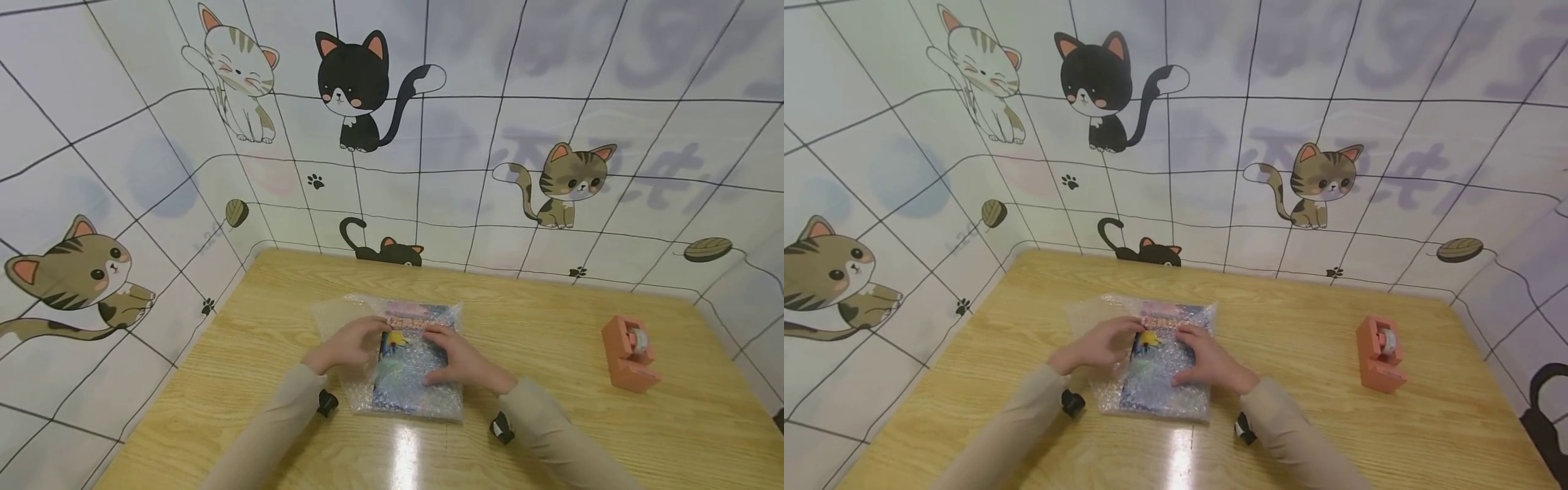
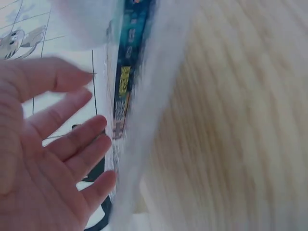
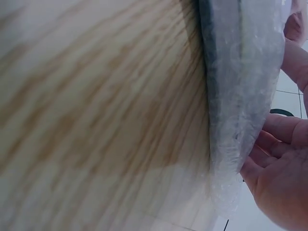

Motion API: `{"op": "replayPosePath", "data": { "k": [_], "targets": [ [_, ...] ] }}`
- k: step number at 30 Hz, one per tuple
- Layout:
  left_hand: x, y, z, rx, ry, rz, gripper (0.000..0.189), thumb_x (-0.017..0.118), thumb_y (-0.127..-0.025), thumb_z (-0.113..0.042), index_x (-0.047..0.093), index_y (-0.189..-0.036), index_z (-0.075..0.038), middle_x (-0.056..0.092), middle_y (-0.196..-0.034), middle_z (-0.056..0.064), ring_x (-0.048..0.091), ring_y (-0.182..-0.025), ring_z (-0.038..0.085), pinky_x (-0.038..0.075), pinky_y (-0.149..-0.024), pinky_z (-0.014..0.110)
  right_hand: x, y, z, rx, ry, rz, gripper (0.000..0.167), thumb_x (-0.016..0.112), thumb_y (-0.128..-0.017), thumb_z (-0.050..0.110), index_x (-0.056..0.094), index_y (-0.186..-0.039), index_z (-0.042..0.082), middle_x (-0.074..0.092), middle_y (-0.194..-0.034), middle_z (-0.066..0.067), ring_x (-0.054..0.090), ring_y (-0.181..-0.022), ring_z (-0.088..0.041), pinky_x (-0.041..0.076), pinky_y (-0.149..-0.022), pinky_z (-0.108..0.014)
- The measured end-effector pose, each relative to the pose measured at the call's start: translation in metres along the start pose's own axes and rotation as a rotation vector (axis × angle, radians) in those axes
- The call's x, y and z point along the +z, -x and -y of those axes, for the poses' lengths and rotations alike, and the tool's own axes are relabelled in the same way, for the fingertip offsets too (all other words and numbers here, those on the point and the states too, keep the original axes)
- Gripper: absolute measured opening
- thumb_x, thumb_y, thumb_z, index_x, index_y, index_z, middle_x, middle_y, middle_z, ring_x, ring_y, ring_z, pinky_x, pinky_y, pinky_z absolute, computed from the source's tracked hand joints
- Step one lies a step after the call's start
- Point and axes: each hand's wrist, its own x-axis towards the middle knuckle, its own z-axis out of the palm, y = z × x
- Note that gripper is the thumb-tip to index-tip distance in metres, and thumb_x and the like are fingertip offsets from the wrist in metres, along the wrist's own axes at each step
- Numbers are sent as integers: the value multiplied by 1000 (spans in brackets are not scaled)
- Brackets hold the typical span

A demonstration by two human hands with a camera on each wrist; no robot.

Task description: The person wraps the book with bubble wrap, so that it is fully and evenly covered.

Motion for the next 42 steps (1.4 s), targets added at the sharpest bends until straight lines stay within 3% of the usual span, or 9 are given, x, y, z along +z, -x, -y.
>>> {"op": "replayPosePath", "data": {
  "k": [4,9,13,16,21,24,29,37,42],
  "targets": [
    [-6,14,2,-49,-22,-169,37,63,-79,-3,59,-116,4,57,-123,21,51,-116,38,38,-99,50,1,0,-1,-2,3,-8,83,82,-71,30,43,-132,-11,36,-141,-27,32,-129,-45,29,-103,-56],
    [-11,30,2,-139,-97,-498,25,68,-79,-1,63,-103,2,62,-108,17,55,-104,35,46,-87,49,3,1,-2,-4,7,-21,83,82,-71,31,44,-132,-10,37,-141,-26,33,-129,-44,30,-103,-56],
    [-16,42,1,-288,-121,-682,21,68,-80,-2,58,-97,6,56,-96,19,55,-87,33,49,-71,44,3,1,-3,-11,4,-27,83,82,-71,31,44,-132,-10,36,-140,-27,33,-129,-45,30,-102,-57],
    [-20,49,2,-453,-58,-677,28,67,-84,-7,51,-100,10,50,-92,21,51,-79,30,45,-62,37,2,1,-2,-4,-6,-23,83,81,-71,31,43,-133,-10,35,-141,-27,32,-129,-45,30,-103,-57],
    [-23,57,7,-629,40,-541,43,67,-86,-17,50,-106,17,57,-81,21,55,-63,24,47,-55,33,0,2,0,12,-24,-11,83,81,-72,30,43,-134,-10,35,-142,-26,31,-130,-44,30,-103,-56],
    [-22,57,11,-652,74,-526,35,68,-85,-17,57,-98,14,62,-74,17,56,-55,19,49,-55,33,0,2,1,16,-22,-2,83,80,-73,31,42,-135,-9,34,-143,-25,32,-130,-43,31,-103,-55],
    [-20,54,14,-663,135,-569,18,67,-82,-11,63,-84,6,63,-70,11,55,-56,14,46,-52,26,1,1,0,18,-18,-1,83,80,-74,31,42,-135,-8,34,-143,-24,32,-131,-42,31,-104,-54],
    [-21,47,8,-706,343,-600,12,58,-85,-5,65,-88,4,64,-72,11,59,-54,13,50,-49,21,0,2,0,10,-19,-7,82,80,-73,30,42,-134,-9,35,-142,-26,32,-130,-43,31,-103,-56],
    [-22,36,-1,-688,428,-630,12,57,-86,-7,65,-88,2,68,-78,14,60,-56,12,53,-53,25,0,2,0,14,-11,1,83,80,-73,31,42,-134,-9,34,-142,-26,31,-131,-43,31,-103,-56]
  ]
}}
